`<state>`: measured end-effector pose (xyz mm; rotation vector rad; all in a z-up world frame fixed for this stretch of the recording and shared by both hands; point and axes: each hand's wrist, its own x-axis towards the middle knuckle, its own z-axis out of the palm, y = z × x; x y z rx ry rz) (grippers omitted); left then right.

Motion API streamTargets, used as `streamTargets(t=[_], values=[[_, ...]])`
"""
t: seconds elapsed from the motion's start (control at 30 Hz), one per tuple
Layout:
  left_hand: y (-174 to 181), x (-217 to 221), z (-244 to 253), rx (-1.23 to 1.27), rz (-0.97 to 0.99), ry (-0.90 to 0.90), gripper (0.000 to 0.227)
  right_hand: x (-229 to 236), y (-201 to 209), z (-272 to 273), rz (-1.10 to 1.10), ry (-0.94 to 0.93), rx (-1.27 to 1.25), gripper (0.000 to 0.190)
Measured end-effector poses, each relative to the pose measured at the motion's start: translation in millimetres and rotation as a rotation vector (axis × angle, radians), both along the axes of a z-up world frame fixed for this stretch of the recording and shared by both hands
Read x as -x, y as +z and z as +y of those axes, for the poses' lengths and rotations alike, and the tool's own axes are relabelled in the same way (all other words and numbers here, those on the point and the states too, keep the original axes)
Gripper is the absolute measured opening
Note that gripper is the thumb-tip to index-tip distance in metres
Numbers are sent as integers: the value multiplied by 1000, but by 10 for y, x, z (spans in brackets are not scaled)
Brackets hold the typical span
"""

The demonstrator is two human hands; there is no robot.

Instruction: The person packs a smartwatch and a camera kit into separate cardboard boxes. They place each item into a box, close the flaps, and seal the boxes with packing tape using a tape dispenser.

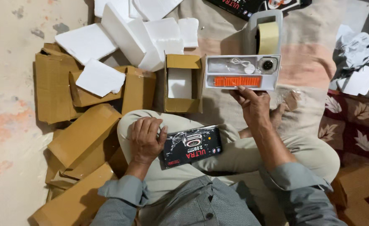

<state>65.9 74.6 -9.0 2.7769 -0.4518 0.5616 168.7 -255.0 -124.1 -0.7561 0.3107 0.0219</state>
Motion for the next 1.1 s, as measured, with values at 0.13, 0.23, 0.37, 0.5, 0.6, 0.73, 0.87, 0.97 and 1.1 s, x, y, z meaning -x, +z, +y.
streamTargets(t=[0.13, 0.23, 0.37, 0.5, 0.6, 0.73, 0.87, 0.97, 1.1], values=[[17, -63, -1, -21, 44, 3, 22, -62, 34, 15, 15, -5, -5, 21], [57, -45, -4, -42, 52, 3, 22, -46, 93, 38, 1, -3, -16, 19], [6, -87, -12, -106, 38, 6, 20, 6, 64, -10, 21, -38, 32, 23], [-19, -21, 8, -99, 47, 15, 16, 57, 31, -3, -3, -54, 6, 18], [26, -68, -21, -93, 36, 15, 14, -8, 69, -11, -12, -67, -6, 21], [53, -65, -63, -116, 24, 6, 13, 65, 14, -50, 9, -52, -16, 24], [66, -61, -28, -104, 35, 15, 11, 11, -22, -14, 16, -99, 5, 31], [64, -51, -41, -119, 16, 17, 11, 38, -10, -40, 15, -82, 8, 31], [44, -46, -24, -109, 16, 18, 11, 45, -2, -36, 8, -60, 26, 30]])
